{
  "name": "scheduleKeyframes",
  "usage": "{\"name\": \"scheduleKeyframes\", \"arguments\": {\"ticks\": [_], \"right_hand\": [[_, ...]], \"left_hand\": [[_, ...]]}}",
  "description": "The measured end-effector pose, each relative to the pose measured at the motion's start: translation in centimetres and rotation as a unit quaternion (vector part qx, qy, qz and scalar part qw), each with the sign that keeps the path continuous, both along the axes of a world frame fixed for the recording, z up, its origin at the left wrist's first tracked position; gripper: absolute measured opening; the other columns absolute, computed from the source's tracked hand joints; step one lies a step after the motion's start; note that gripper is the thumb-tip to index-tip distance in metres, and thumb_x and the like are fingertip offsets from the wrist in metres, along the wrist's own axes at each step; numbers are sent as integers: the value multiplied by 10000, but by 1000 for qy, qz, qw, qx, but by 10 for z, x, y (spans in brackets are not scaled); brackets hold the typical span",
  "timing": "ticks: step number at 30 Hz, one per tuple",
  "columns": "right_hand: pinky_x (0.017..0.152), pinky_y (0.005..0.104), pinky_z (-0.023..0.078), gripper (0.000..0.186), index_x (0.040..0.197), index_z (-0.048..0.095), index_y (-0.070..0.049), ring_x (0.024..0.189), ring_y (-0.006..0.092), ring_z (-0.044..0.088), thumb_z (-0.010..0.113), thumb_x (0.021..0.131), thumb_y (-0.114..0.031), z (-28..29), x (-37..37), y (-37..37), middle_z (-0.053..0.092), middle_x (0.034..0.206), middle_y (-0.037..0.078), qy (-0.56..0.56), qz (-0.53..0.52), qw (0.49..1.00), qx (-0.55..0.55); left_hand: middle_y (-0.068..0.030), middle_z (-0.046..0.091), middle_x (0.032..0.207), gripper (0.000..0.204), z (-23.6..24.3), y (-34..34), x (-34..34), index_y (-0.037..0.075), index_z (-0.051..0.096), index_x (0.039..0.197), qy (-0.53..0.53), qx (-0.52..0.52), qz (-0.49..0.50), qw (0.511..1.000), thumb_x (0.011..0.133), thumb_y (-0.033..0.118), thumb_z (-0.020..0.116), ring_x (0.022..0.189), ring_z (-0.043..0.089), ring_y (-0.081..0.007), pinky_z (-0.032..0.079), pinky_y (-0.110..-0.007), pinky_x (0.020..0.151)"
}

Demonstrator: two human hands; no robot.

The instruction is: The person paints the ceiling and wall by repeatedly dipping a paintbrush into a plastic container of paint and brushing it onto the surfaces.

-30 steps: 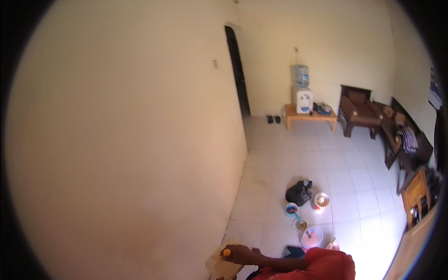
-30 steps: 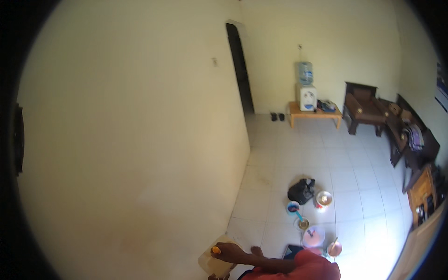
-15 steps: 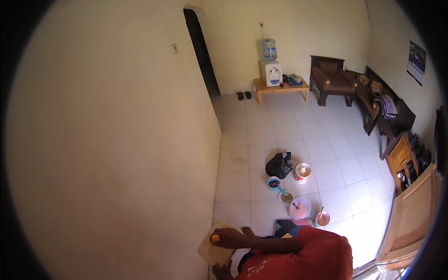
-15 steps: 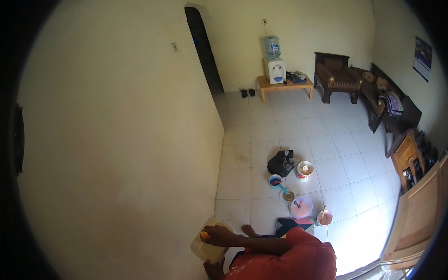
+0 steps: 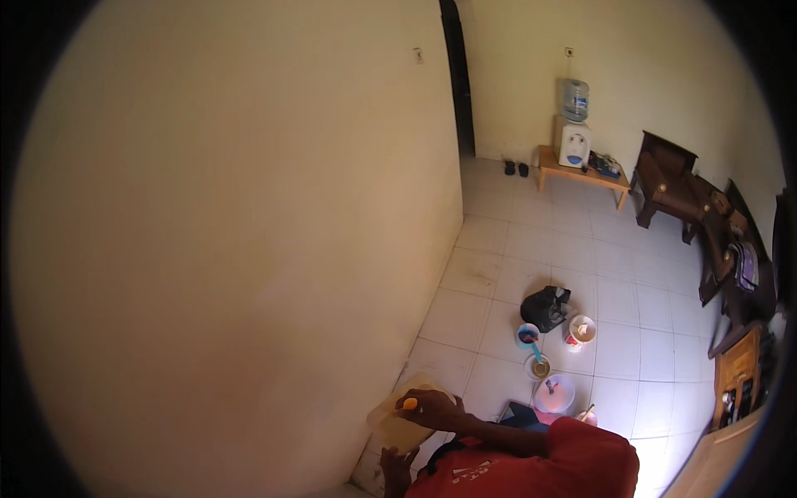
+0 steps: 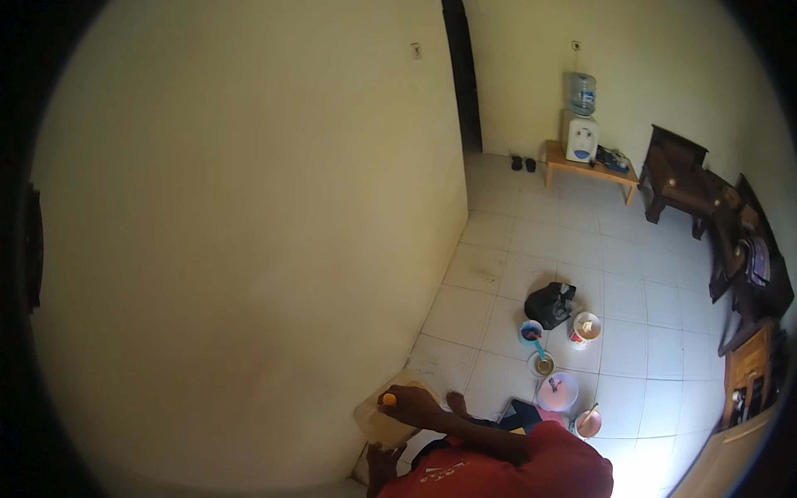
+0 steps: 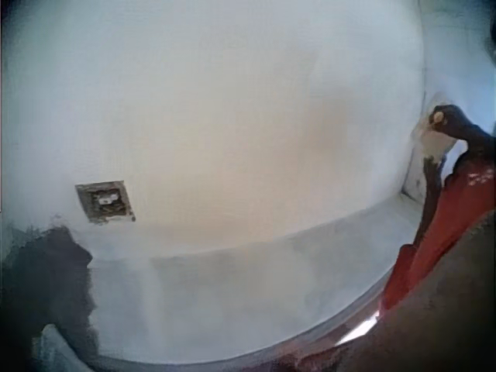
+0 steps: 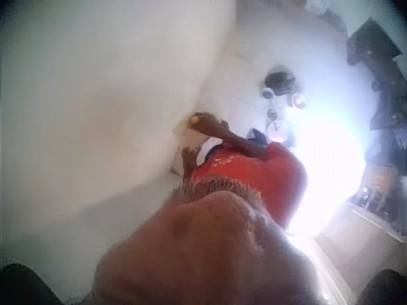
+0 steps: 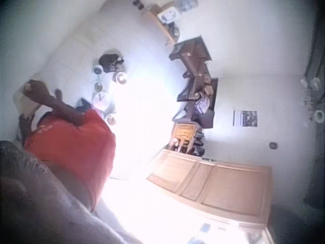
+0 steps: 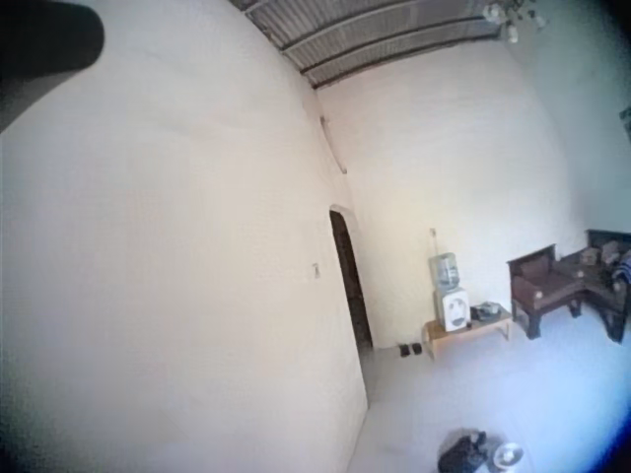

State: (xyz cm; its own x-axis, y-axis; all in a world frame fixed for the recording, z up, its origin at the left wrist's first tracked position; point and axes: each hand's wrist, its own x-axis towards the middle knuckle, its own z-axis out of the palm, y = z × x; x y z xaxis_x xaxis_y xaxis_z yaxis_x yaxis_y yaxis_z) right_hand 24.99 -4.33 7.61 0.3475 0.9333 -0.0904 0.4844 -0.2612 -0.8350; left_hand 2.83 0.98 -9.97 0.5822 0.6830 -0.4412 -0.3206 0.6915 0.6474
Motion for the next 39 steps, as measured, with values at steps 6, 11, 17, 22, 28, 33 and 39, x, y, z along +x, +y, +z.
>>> {"name": "scheduleKeyframes", "arguments": {"ticks": [6,11,17,22,28,33,39], "right_hand": [[813,413,518,278,1043,697,-122,916,308,667,616,912,-353,-18,-4,15,682,995,80,15,19,996,81],[794,392,521,259,1014,707,-104,900,290,672,657,901,-331,-27,-2,17,687,981,79,2,6,994,109],[790,372,521,249,1004,715,-99,917,272,671,697,894,-322,-24,4,12,687,996,78,-4,-17,995,102],[769,363,527,239,1007,716,-99,900,269,675,713,888,-306,-33,5,14,688,996,72,3,-29,997,73],[744,355,527,215,997,717,-107,867,252,672,716,886,-291,-37,3,24,681,970,59,-9,-11,992,129],[755,353,525,210,993,724,-122,905,241,665,708,886,-302,-31,0,30,672,994,47,-14,5,994,112],[793,363,519,274,1017,733,-144,962,237,652,682,897,-386,-29,-4,37,661,1044,41,-50,40,994,88]], "left_hand": [[-97,613,1165,393,-10,0,-3,69,528,1173,-8,64,-2,998,993,417,506,1143,601,-328,523,-568,973],[-106,596,1199,401,4,4,1,78,486,1247,16,21,-10,1000,971,366,518,1153,597,-324,527,-543,971],[-123,575,1277,491,19,9,13,77,454,1331,22,21,-42,999,897,278,566,1177,583,-324,510,-525,996],[-133,577,1293,545,26,6,16,76,462,1343,24,15,-40,999,853,265,610,1181,576,-335,491,-538,1017],[-135,572,1272,538,26,11,16,64,443,1338,25,1,-30,999,846,232,582,1150,600,-308,538,-492,959],[-139,576,1259,515,29,12,14,59,443,1326,43,7,5,999,848,209,562,1137,608,-314,541,-502,949],[-130,577,1257,482,30,16,8,65,452,1314,45,-7,19,999,871,221,560,1140,607,-313,544,-501,947]]}}
